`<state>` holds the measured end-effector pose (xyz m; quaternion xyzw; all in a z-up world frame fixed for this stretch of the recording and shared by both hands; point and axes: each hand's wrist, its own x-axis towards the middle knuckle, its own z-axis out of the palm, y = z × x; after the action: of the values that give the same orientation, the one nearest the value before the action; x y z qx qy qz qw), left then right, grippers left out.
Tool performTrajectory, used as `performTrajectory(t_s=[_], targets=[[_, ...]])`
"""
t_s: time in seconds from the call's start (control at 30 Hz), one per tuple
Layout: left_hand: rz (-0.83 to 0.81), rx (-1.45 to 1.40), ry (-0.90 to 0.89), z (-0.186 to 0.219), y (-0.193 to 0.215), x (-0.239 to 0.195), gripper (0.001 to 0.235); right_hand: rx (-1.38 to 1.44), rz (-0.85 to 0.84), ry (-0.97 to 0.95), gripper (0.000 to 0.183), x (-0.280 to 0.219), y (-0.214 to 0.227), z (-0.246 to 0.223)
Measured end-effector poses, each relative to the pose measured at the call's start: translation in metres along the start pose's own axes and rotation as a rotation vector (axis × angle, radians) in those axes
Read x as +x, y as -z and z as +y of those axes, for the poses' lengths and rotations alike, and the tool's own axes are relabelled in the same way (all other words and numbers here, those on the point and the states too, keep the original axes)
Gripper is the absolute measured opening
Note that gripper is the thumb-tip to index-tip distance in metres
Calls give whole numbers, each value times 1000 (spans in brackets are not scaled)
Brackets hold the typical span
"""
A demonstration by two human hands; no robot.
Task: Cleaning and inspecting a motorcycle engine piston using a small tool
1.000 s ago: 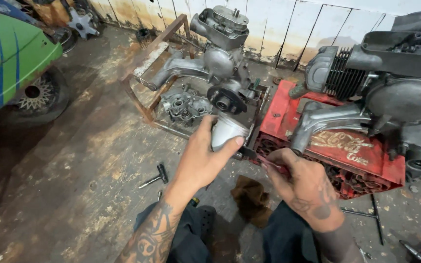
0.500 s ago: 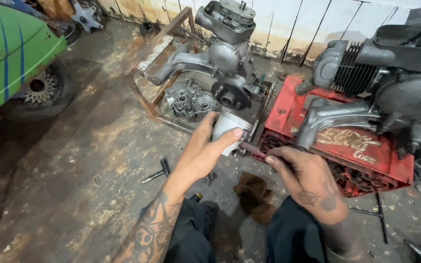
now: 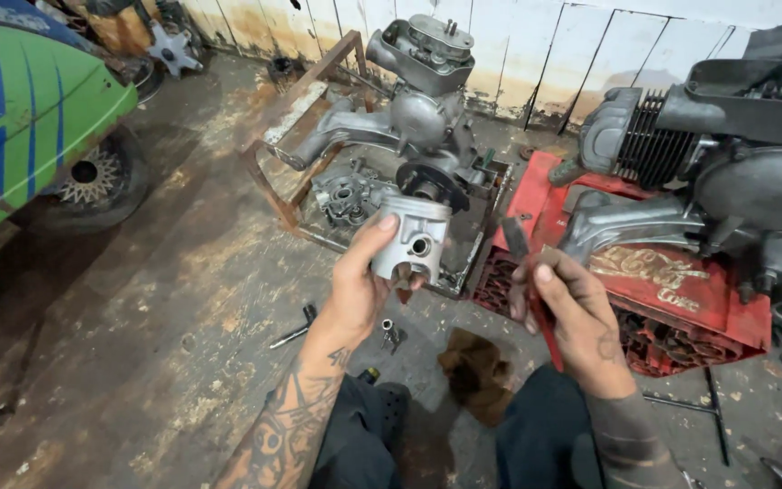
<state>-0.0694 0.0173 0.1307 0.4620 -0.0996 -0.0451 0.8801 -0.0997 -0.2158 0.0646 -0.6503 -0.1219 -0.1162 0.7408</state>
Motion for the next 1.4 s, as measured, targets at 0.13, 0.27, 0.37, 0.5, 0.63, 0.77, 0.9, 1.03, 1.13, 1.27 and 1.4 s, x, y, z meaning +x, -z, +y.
performTrajectory(t_s=[0.13, 0.27, 0.37, 0.5, 0.63, 0.77, 0.9, 1.03, 1.13, 1.27, 1.4], targets=[[-4, 110, -36, -4, 6, 1, 62, -158, 35, 92, 31, -6, -3, 0], [3, 394, -62, -4, 13, -5, 94, -356, -22, 129, 18, -15, -23, -27], [-32, 516, -62, -2, 14, -10, 89, -413, -111, 139, 11, -12, -30, -38], [-160, 474, -160, 14, -3, -13, 59, -287, -114, 121, 7, -5, -20, -22], [-61, 536, -92, -1, 14, -7, 87, -329, -60, 117, 8, -12, -29, -28], [-249, 84, -98, -5, 14, -4, 65, -320, -90, 160, 8, -14, -37, -43], [-248, -120, -61, -2, 13, -7, 60, -267, -26, 143, 5, -10, -29, -32], [-295, -128, -67, -6, 15, -7, 62, -436, -59, 204, 19, -19, -35, -47], [-330, -157, -99, -19, 21, -6, 64, -364, -111, 248, 11, -19, -37, -38], [-333, -286, -108, -28, 30, -10, 59, -319, -7, 223, 12, -15, -26, -24], [-400, -300, -141, -30, 33, -10, 67, -361, -8, 210, 12, -20, -29, -33]])
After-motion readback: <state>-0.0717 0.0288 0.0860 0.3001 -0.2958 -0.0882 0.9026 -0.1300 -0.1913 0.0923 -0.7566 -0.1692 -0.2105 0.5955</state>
